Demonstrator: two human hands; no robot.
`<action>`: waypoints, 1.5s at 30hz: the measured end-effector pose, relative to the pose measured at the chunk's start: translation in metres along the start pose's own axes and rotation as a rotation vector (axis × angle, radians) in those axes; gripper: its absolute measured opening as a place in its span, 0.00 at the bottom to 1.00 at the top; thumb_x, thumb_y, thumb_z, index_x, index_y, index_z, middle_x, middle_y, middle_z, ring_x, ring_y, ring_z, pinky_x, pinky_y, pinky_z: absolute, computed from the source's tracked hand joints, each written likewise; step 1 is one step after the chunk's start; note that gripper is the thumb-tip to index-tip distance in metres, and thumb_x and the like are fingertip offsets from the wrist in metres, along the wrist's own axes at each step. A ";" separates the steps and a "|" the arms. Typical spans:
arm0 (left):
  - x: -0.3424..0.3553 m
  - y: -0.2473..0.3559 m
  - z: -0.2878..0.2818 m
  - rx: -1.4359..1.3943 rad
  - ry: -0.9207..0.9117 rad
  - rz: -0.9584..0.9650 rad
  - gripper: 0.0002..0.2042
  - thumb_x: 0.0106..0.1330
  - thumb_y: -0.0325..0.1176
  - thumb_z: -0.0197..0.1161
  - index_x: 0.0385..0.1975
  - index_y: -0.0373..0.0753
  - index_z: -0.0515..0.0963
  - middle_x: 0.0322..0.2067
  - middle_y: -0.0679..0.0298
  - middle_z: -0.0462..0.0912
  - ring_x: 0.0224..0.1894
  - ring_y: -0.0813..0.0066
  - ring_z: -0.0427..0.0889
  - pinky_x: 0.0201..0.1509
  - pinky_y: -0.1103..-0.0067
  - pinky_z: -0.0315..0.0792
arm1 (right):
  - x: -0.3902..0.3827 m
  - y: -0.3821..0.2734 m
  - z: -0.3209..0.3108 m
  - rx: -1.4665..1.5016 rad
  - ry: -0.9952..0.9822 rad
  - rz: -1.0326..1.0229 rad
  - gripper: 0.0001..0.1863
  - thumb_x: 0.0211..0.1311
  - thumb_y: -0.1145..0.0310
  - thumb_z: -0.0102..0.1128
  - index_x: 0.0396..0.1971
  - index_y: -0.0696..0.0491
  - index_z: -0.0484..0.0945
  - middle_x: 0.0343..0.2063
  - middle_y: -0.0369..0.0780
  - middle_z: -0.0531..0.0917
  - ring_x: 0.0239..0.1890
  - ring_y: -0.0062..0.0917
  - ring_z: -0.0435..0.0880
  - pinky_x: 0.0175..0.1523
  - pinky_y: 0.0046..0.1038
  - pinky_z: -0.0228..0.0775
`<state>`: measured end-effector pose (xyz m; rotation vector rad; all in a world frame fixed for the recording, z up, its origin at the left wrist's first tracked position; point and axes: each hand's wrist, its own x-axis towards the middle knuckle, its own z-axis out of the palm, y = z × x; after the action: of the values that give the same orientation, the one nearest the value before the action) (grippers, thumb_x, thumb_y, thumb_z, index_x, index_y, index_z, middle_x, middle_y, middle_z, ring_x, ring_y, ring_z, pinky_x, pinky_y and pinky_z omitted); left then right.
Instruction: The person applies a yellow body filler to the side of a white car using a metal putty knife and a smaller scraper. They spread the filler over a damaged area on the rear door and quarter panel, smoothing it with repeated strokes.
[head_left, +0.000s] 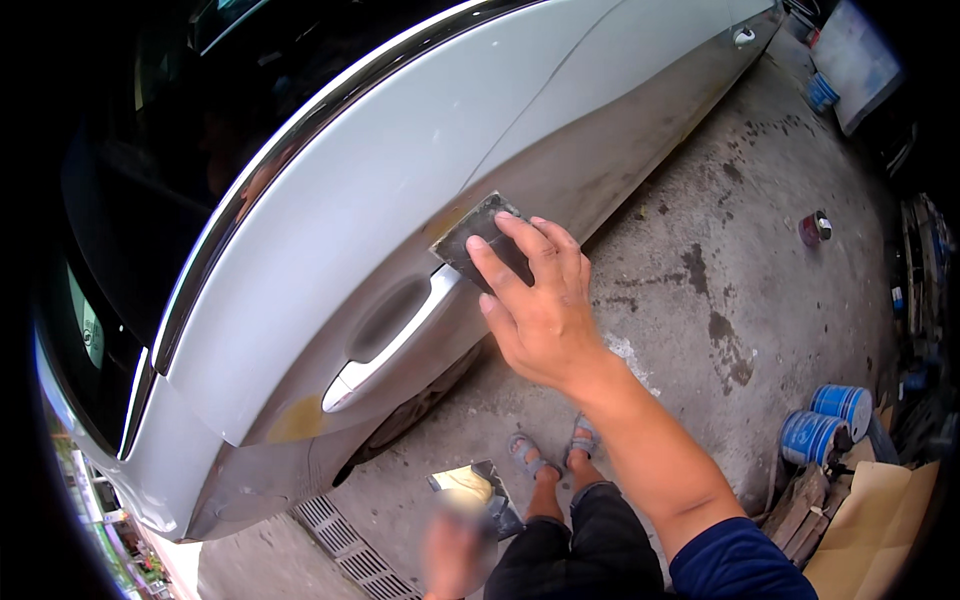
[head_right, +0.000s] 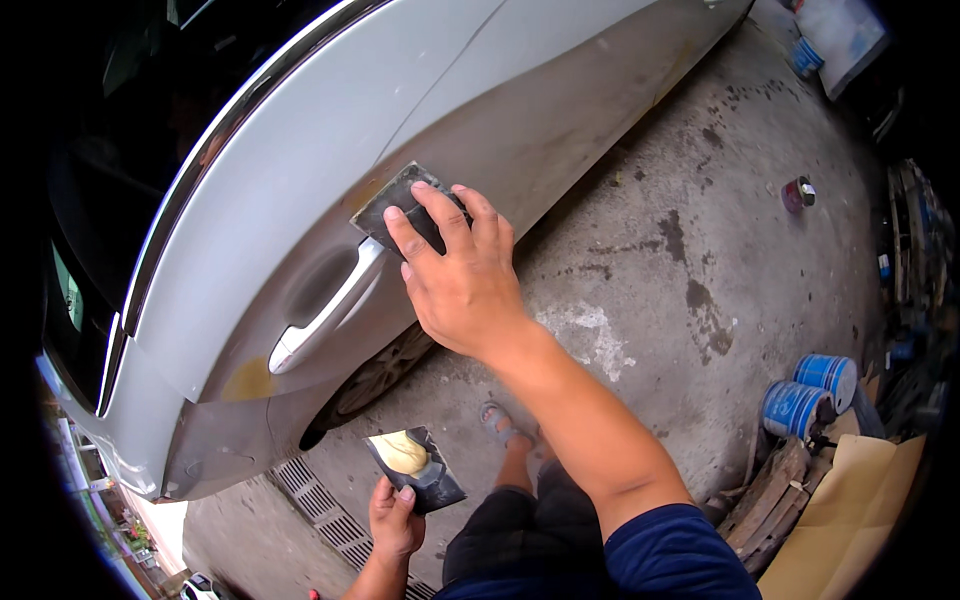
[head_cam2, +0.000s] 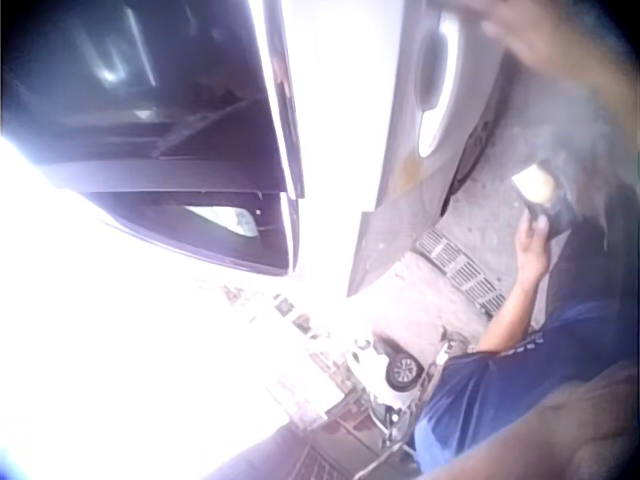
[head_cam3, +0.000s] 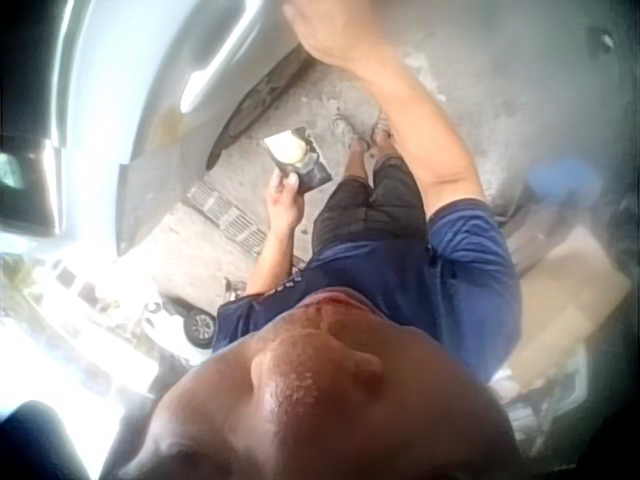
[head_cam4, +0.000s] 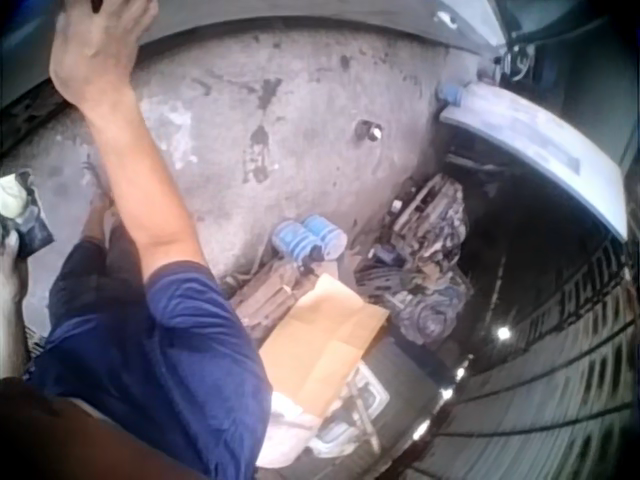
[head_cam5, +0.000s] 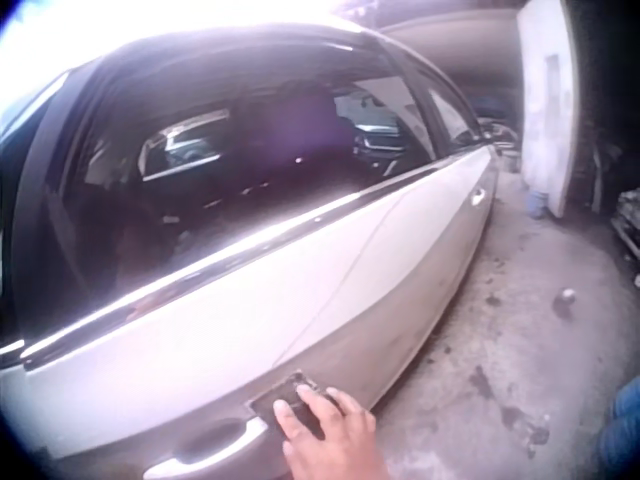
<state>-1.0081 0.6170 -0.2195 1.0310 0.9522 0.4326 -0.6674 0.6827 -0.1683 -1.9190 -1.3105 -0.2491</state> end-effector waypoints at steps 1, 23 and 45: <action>-0.001 0.001 0.001 -0.003 0.004 0.000 0.20 0.65 0.24 0.57 0.57 0.30 0.67 0.55 0.55 0.75 0.57 0.65 0.74 0.64 0.69 0.64 | 0.001 0.001 0.000 0.009 0.036 -0.004 0.27 0.55 0.70 0.60 0.58 0.45 0.71 0.61 0.42 0.63 0.59 0.46 0.60 0.59 0.47 0.56; 0.010 0.019 0.035 -0.261 0.007 -0.029 0.20 0.65 0.24 0.57 0.57 0.29 0.67 0.54 0.56 0.75 0.57 0.66 0.74 0.65 0.71 0.63 | 0.001 0.028 0.008 0.025 0.101 -0.023 0.28 0.53 0.70 0.61 0.57 0.45 0.72 0.60 0.42 0.63 0.58 0.46 0.62 0.58 0.46 0.58; 0.009 0.002 0.016 0.064 0.012 0.054 0.20 0.65 0.24 0.56 0.57 0.29 0.67 0.54 0.55 0.75 0.57 0.66 0.74 0.64 0.70 0.63 | 0.002 0.019 0.006 -0.039 0.040 -0.070 0.26 0.53 0.69 0.63 0.55 0.46 0.74 0.60 0.41 0.64 0.58 0.45 0.62 0.57 0.47 0.58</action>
<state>-0.9896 0.6162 -0.2195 1.1146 0.9557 0.4558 -0.6517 0.6846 -0.1807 -1.8935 -1.3567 -0.3484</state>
